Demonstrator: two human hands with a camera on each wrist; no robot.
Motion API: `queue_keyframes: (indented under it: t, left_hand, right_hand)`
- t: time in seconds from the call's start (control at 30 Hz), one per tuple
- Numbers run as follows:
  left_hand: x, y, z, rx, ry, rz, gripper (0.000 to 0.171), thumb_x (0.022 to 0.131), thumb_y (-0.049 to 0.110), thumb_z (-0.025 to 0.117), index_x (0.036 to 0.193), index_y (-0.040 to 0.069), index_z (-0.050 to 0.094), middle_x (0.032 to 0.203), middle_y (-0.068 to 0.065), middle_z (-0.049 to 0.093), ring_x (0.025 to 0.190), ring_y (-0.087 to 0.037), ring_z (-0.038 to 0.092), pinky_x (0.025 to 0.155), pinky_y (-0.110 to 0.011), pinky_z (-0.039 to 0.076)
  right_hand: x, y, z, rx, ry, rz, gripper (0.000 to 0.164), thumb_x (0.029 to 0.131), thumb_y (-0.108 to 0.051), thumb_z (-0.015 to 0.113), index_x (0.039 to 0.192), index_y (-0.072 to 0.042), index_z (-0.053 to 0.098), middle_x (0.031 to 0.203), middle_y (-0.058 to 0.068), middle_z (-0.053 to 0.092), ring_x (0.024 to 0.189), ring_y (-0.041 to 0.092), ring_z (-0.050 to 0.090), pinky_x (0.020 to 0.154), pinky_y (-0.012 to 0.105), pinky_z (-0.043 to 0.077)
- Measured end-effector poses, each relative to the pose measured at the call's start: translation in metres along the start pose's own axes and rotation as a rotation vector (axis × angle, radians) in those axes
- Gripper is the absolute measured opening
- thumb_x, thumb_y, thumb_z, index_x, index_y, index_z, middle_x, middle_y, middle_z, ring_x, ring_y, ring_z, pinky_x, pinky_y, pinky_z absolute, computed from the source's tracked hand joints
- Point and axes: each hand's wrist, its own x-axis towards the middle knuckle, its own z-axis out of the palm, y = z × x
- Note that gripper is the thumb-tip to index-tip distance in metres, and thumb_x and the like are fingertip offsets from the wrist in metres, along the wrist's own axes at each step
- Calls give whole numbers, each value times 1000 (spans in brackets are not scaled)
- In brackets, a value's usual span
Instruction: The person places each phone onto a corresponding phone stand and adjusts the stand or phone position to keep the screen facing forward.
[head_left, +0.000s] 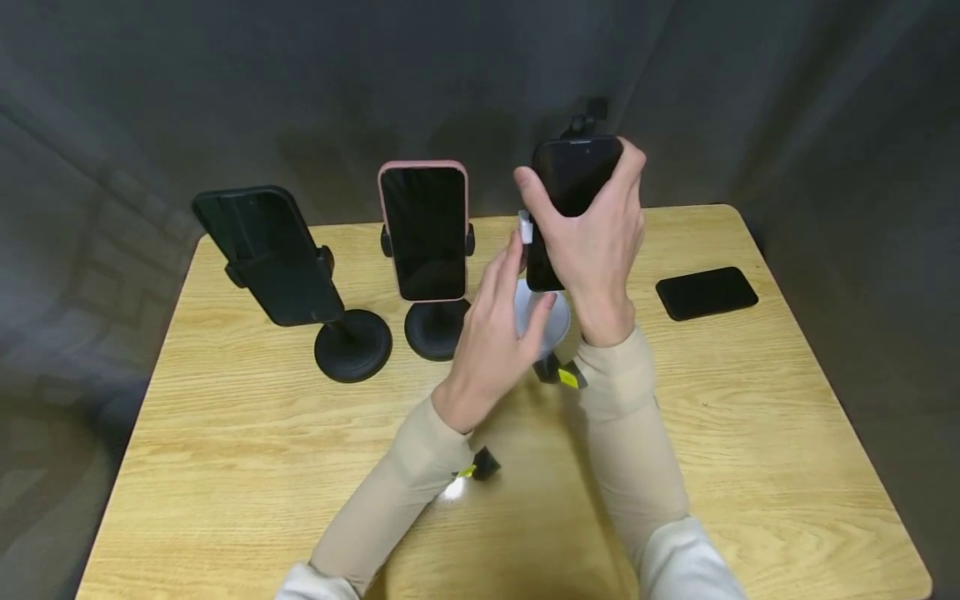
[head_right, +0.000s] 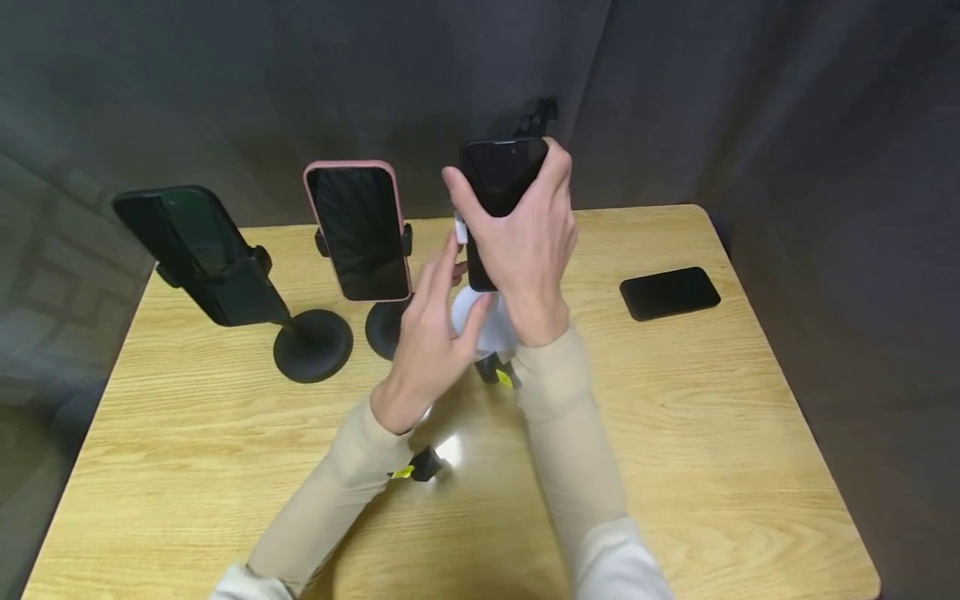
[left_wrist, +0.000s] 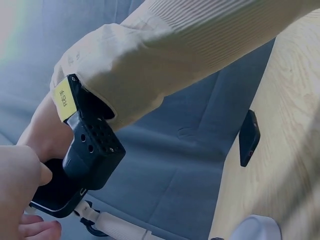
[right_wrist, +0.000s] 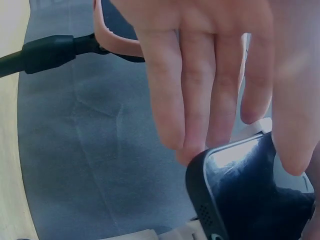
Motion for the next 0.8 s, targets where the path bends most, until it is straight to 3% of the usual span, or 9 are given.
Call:
queue_keyframes:
  t: [0.27, 0.53, 0.8]
  left_hand:
    - [-15, -11, -3, 4, -75, -24, 64, 92, 28, 57, 144, -1, 35, 131, -15, 50, 112, -20, 53, 94, -30, 47]
    - [-33, -22, -3, 47, -160, -14, 61, 93, 29, 57, 142, -1, 38, 129, -14, 53, 109, -19, 53, 91, -30, 48]
    - [-46, -31, -2, 63, -194, -40, 59, 93, 30, 57, 140, -1, 40, 124, -12, 54, 106, -18, 53, 89, -30, 49]
  right_hand:
    - [-12, 15, 1, 142, 6, -80, 85, 70, -55, 71, 137, -13, 40, 124, 0, 53, 103, 11, 51, 85, 34, 43]
    - [-30, 10, -10, 273, -18, -189, 78, 73, -26, 75, 134, 7, 38, 128, 18, 49, 112, 18, 46, 100, 34, 37]
    - [-39, 22, -6, 329, 29, -277, 83, 73, -18, 72, 137, 15, 31, 138, 27, 40, 127, 15, 36, 110, 34, 26]
